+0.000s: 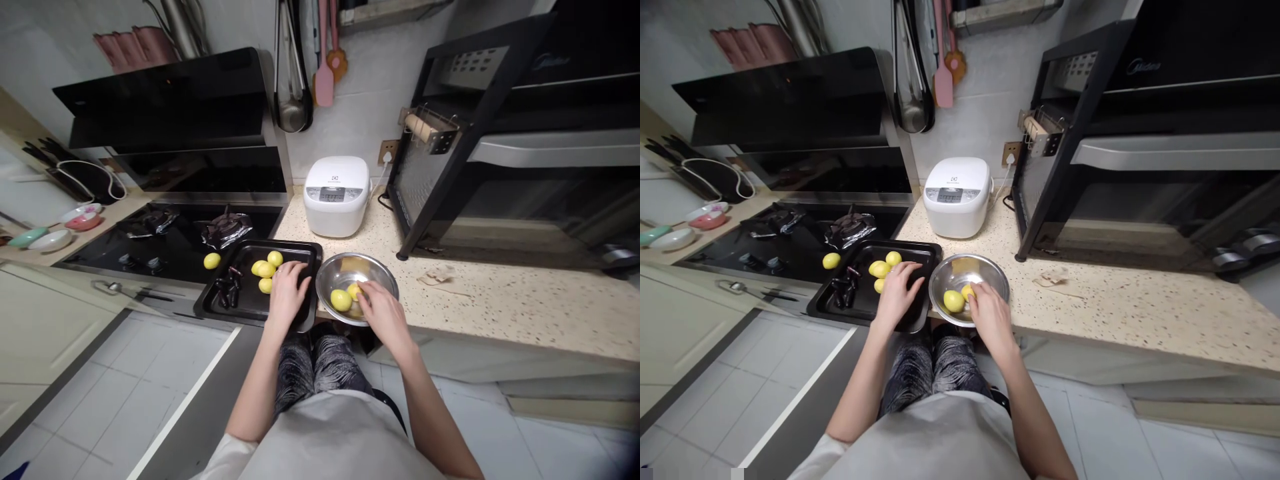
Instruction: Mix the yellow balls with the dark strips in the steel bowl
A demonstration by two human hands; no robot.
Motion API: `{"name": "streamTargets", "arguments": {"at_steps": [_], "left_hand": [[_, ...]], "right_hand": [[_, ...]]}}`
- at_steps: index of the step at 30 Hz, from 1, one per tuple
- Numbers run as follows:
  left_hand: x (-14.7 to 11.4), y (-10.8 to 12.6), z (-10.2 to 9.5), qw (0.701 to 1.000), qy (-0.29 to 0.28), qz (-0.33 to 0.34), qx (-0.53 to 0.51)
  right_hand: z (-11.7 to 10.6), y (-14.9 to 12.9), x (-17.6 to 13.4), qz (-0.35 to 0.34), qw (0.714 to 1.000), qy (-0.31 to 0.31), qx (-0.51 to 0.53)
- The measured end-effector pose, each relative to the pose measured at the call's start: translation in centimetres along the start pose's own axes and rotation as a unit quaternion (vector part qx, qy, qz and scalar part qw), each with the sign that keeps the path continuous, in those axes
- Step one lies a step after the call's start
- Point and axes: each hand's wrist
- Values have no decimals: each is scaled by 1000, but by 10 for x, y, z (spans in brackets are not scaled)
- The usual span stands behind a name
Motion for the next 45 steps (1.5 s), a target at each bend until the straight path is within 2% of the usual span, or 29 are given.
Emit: {"name": "streamTargets", "arguments": {"at_steps": [3,5,11,16,20,24,28,31,34,38,45], "left_hand": [[-7,-28,-4,997,-8,-34,65],[-11,-37,-3,994,-24,-39,99],[-12,-39,2,988,-12,-38,147],[-12,-36,0,994,29,-59,84],[-9,-15,-9,996,68,-32,-56],[-7,25,-12,981,67,33,-180],[-12,58,1,968,45,97,-228],[-15,65,13,964,32,123,-233],[-19,61,16,967,36,112,-228],[-26,49,7,977,69,70,-189],[-45,18,-4,987,97,13,-130]], "right_hand": [[0,-1,0,7,1000,-1,0],[-1,-1,0,11,1000,-6,0],[-7,-1,-3,10,1000,9,23],[-9,1,-6,12,999,26,46],[-11,1,-6,4,995,49,81],[-14,-7,-2,-13,984,72,164],[-14,-18,3,-13,967,46,250],[-10,-18,11,-12,957,16,288],[-6,-10,23,-5,959,18,284],[0,3,41,12,977,31,210],[10,10,59,18,995,-33,95]]}}
Point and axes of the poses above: each hand's wrist, its own x-axis towards the middle knuckle, its own z-axis out of the palm, y = z × x, and after that the axes turned 1 degree about y, right-handed
